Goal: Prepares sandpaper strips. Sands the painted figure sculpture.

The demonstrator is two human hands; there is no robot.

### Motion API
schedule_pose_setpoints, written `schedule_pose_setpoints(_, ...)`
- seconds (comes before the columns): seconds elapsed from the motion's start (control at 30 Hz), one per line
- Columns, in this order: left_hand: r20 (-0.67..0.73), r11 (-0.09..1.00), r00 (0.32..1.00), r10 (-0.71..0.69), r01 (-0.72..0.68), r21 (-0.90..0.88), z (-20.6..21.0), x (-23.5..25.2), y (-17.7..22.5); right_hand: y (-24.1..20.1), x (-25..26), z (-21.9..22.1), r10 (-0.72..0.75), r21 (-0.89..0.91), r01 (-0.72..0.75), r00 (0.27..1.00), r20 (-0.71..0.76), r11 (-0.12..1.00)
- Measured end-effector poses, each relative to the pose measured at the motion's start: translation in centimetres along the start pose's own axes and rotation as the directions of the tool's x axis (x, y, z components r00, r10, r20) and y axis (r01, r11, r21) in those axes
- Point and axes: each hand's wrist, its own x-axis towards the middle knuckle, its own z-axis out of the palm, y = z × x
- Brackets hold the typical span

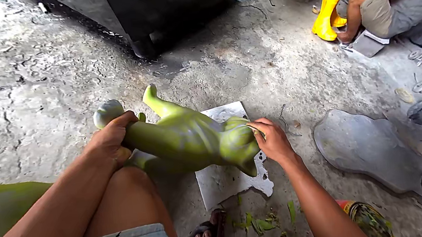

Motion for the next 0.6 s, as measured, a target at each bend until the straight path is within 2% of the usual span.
schedule_pose_setpoints(0.33, -0.016, 1.000, 1.000, -0.022, 0.022, 0.018, 0.1, 0.0, 0.0, 0.6, -2.0, 0.1, -0.091, -0.243, 0.113, 0.991, 0.100, 0.963)
schedule_pose_setpoints(0.47, -0.027, 1.000, 1.000, -0.003, 0.003, 0.005, -0.1, 0.6, -0.3, 2.3, -2.5, -0.6, -0.127, -0.162, 0.133, 0.991, 0.043, 0.978)
schedule_pose_setpoints(0.6, -0.031, 1.000, 1.000, 0.001, -0.002, -0.006, -0.1, 0.7, -0.4, 1.8, -0.3, -1.0, -0.064, -0.053, 0.066, 0.998, 0.024, 0.996)
